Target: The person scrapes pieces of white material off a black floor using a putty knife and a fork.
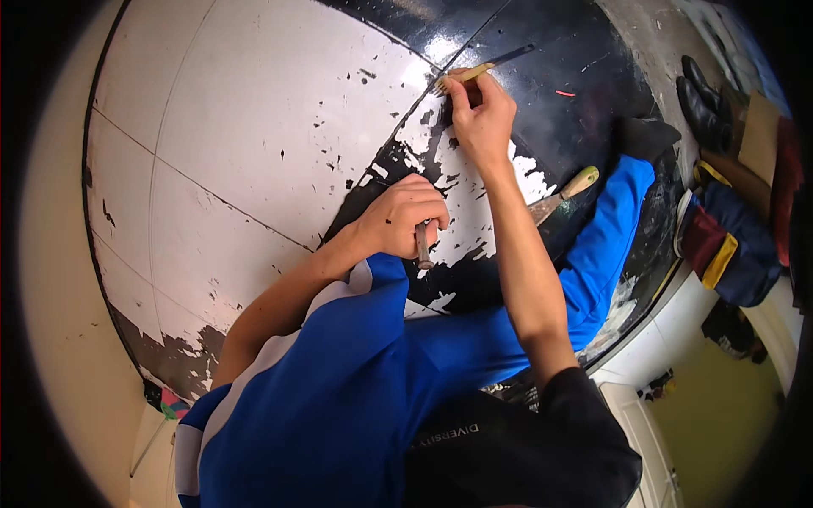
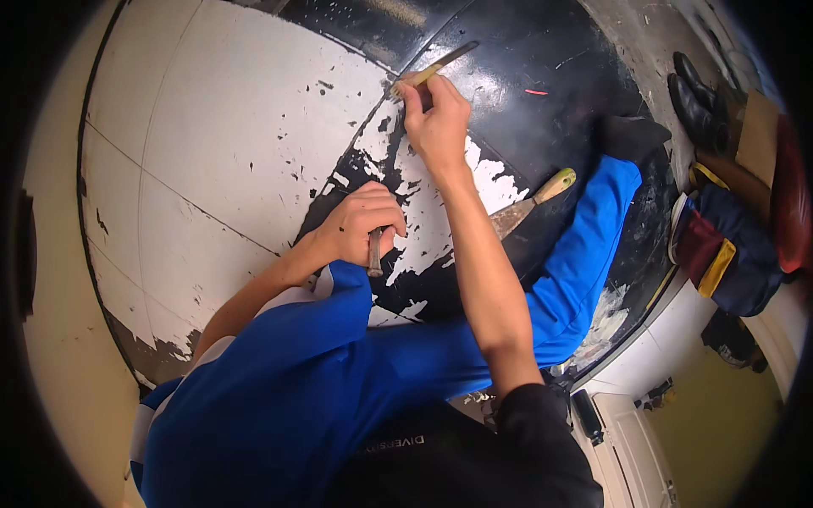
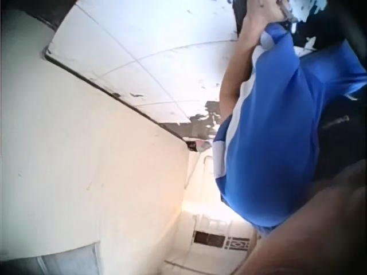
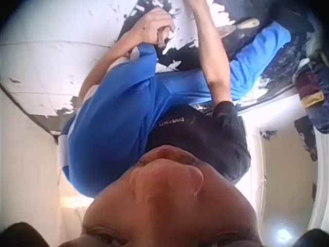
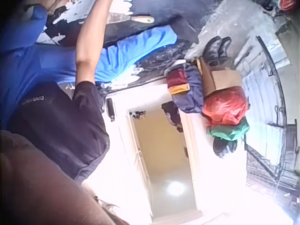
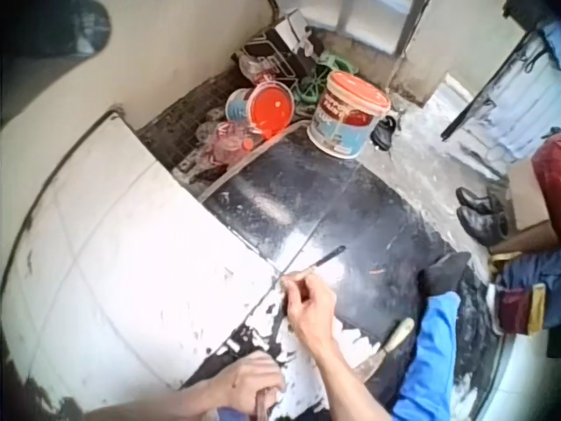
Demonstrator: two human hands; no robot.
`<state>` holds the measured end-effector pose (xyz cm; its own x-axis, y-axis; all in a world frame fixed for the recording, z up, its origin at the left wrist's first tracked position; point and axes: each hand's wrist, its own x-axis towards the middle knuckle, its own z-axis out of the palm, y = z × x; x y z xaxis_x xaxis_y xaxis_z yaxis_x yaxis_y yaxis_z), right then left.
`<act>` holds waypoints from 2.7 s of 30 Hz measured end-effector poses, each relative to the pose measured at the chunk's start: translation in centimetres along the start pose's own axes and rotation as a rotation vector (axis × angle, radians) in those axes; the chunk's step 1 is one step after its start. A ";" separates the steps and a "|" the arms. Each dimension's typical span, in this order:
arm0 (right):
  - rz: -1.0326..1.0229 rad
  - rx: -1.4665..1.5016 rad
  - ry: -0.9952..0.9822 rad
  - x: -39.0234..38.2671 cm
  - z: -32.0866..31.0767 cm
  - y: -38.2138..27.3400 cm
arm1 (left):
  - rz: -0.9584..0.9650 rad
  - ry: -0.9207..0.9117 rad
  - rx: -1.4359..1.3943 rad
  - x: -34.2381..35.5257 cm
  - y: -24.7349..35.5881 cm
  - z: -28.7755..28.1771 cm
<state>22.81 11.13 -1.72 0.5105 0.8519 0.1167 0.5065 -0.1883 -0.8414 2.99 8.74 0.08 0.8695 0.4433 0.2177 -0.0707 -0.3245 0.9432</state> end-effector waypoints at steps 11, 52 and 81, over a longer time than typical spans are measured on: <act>-0.023 0.076 0.046 0.7 1.4 0.6 | -0.021 0.020 -0.031 -1.0 -0.7 0.0; -0.180 0.022 -0.078 -2.5 1.2 -0.3 | -0.095 0.175 0.001 -0.1 0.0 -0.2; 0.419 0.197 -0.142 -20.2 -5.4 -4.3 | -0.103 -0.104 0.631 0.4 1.0 2.8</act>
<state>14.14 -7.91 2.39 0.5352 0.7837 -0.3153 0.1294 -0.4449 -0.8862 4.67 6.26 0.36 0.9017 0.4252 0.0790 0.2885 -0.7276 0.6224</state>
